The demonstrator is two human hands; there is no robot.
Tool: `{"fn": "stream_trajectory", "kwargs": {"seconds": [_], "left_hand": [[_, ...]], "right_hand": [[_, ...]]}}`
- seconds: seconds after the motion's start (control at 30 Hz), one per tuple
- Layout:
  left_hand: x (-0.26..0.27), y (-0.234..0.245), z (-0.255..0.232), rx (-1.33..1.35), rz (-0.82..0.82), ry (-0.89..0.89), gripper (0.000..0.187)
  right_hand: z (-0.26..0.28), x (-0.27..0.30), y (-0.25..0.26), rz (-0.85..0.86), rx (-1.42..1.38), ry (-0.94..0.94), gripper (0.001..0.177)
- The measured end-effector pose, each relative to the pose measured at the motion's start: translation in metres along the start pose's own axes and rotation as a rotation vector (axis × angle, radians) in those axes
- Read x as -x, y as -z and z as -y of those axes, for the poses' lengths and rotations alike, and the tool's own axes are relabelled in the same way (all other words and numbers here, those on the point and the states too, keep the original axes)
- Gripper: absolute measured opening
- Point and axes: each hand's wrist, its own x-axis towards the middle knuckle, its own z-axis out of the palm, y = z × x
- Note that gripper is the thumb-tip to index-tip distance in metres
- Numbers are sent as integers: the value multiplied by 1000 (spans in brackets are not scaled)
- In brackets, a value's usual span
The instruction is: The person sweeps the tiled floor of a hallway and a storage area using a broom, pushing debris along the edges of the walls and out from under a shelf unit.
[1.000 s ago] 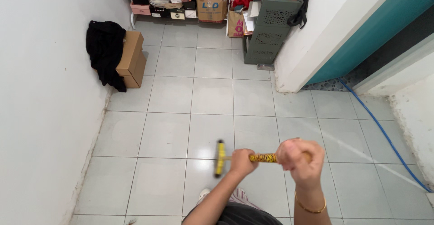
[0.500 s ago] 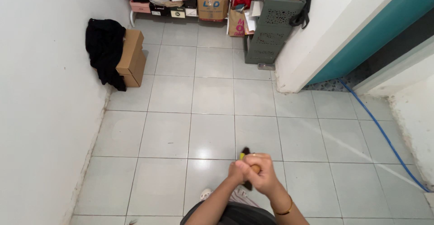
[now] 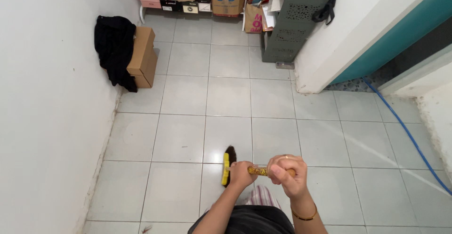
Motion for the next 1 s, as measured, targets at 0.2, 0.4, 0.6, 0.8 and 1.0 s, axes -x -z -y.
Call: {"fn": "stream_trajectory", "kwargs": {"seconds": [0.2, 0.4, 0.6, 0.8, 1.0], "left_hand": [[-9, 23, 11, -62, -24, 71, 19], [-44, 33, -3, -153, -86, 96, 38], [-97, 6, -64, -44, -194, -117, 10], [-142, -25, -139, -13, -29, -156, 23], [-178, -77, -133, 92, 96, -211, 23]], "right_hand": [[-20, -8, 4, -27, -112, -9, 41], [-29, -31, 38, -53, -235, 5, 42], [11, -74, 116, -186, -215, 40, 44], [61, -109, 141, -256, -18, 28, 44], [28, -128, 126, 106, 384, 24, 27]]}}
